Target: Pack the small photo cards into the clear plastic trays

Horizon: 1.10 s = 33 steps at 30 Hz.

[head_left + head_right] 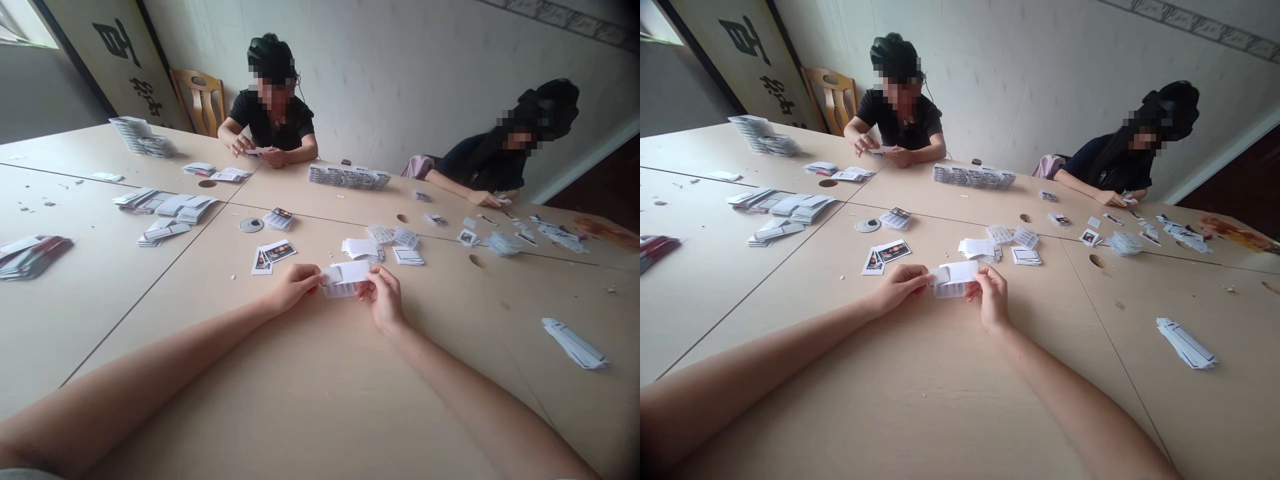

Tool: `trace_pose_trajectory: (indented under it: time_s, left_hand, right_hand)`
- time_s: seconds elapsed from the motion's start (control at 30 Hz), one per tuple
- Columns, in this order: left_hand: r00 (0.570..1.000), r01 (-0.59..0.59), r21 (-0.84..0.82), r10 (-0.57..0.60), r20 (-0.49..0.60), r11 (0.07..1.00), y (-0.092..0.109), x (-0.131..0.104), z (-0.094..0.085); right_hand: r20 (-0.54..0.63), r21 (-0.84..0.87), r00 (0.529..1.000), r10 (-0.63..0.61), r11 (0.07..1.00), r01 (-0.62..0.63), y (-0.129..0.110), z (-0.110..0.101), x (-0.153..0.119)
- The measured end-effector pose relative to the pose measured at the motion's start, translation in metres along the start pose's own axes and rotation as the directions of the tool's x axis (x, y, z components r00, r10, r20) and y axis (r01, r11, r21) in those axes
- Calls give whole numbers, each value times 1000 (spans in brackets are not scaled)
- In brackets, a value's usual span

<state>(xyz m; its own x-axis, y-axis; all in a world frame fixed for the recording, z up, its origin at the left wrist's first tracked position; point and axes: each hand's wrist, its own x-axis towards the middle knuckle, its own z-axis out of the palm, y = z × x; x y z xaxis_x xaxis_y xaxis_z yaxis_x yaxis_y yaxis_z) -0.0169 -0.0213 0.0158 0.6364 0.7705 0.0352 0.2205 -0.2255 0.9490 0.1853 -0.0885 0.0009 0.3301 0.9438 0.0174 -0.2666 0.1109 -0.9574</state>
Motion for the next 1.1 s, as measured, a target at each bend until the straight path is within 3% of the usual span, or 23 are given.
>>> trace_pose_trajectory:
  time_s: [0.43, 0.9, 1.1]
  left_hand:
    - [997, 17, -171, -29, -67, 985, -1, 3, -1]
    - [987, 25, -248, -63, -147, 969, 2, 4, -2]
    - [980, -14, -242, -35, -196, 970, 2, 2, -2]
  right_hand:
    - [-160, 35, 987, 1, 999, 4, 1, -4, 4]
    - [-167, -5, 983, -82, 997, 82, 2, -9, 20]
    - [-336, -71, 911, -241, 970, 231, 9, -21, 45]
